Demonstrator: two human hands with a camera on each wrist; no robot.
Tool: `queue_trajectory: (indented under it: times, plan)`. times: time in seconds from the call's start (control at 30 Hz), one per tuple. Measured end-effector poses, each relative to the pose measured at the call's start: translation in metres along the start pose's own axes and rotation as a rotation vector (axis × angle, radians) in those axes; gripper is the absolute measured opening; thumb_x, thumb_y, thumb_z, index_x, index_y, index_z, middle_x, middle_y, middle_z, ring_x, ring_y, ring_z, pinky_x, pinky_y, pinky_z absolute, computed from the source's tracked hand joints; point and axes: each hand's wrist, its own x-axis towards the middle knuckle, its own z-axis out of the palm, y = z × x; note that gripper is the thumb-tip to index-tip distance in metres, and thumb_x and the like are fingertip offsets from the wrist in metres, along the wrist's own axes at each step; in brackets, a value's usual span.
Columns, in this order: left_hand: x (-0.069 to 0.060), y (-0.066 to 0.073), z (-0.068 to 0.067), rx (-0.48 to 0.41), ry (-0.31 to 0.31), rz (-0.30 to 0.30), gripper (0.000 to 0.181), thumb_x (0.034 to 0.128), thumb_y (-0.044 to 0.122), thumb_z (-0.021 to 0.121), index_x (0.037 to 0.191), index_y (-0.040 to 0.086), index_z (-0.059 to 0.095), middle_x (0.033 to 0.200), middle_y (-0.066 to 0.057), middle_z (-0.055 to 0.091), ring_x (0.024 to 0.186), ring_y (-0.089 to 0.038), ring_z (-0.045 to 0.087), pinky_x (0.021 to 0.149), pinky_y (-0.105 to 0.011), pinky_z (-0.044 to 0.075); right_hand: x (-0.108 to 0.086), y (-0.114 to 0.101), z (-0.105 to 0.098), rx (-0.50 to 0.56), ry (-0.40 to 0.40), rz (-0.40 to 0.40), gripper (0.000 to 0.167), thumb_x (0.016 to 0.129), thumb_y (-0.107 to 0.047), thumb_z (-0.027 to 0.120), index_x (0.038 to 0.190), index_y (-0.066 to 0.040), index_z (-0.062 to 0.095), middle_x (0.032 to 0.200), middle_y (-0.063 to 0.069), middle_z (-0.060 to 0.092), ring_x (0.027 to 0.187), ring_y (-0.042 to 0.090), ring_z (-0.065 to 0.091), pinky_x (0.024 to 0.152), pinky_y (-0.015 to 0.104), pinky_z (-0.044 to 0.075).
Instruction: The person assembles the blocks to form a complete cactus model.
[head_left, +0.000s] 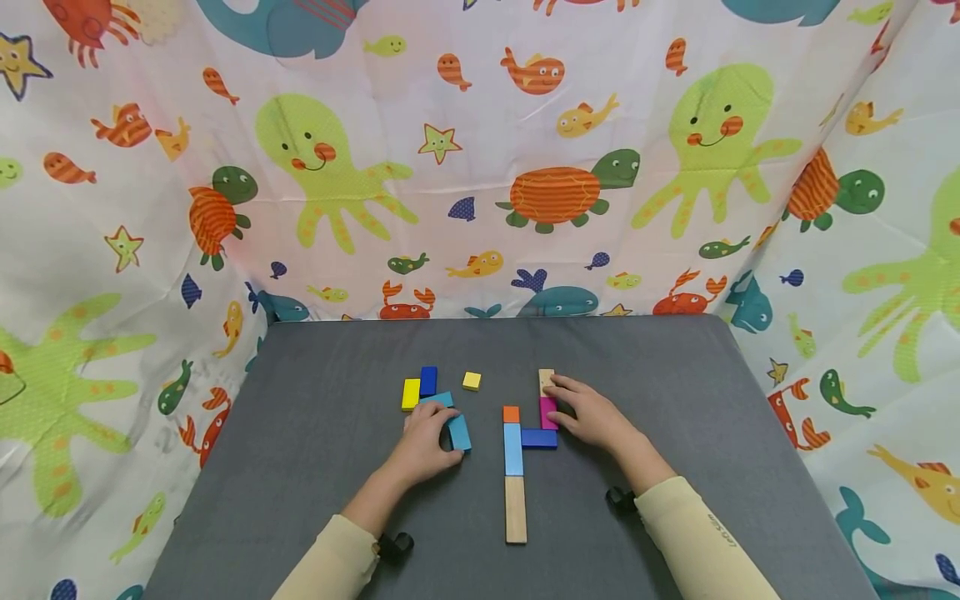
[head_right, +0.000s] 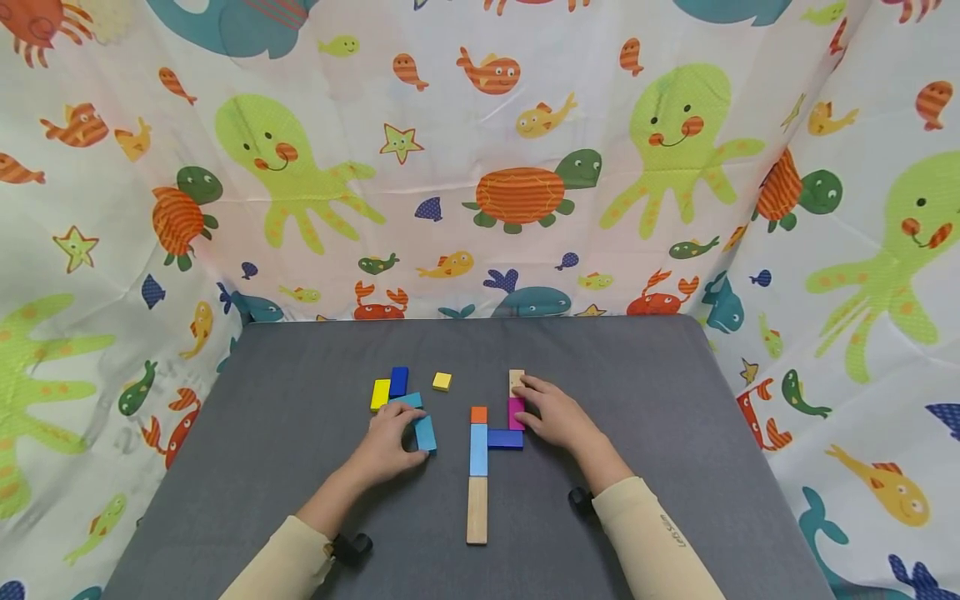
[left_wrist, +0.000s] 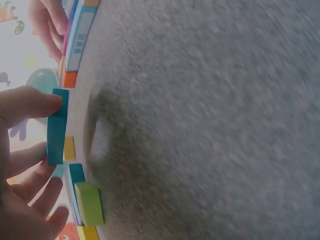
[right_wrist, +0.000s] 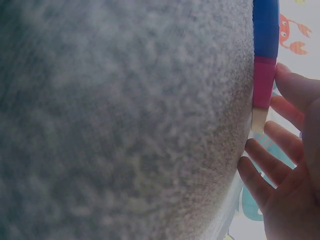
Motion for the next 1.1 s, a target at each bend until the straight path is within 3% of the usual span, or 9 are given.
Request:
queue_trajectory:
  times: [0.2, 0.43, 1.1]
  plan:
    - [0.007, 0.010, 0.001, -0.086, -0.020, -0.030, 0.061, 0.0824, 0.030, 0.081, 0.137, 0.015, 0.059, 0.143, -0.010, 0.053, 0.135, -0.033, 0.045, 0.111, -0.057, 0.038, 0.000, 0.000, 0.000, 0.001, 0.001, 0.002, 0.056, 0.097, -0.036, 0.068, 0.147, -0.015, 0.054, 0.160, 0.012, 0.039, 0.145, 0.037, 0.040, 0.112, 0.058, 0.038]
    - [0.025, 0.020, 0.000, -0.097, -0.045, -0.032, 0.063, 0.0834, 0.031, 0.081, 0.140, 0.015, 0.058, 0.140, -0.007, 0.054, 0.122, -0.026, 0.051, 0.107, -0.048, 0.047, 0.000, 0.000, 0.000, 0.000, -0.003, 0.008, 0.056, 0.097, -0.037, 0.067, 0.147, -0.015, 0.054, 0.160, 0.013, 0.039, 0.145, 0.037, 0.039, 0.113, 0.058, 0.037]
    - [0.095, 0.051, 0.005, -0.088, -0.119, -0.013, 0.062, 0.0857, 0.025, 0.078, 0.142, 0.012, 0.056, 0.142, -0.010, 0.050, 0.123, -0.027, 0.048, 0.105, -0.046, 0.048, -0.001, 0.002, 0.003, -0.003, 0.009, 0.006, 0.056, 0.097, -0.036, 0.067, 0.147, -0.015, 0.054, 0.160, 0.013, 0.039, 0.145, 0.038, 0.040, 0.112, 0.058, 0.038]
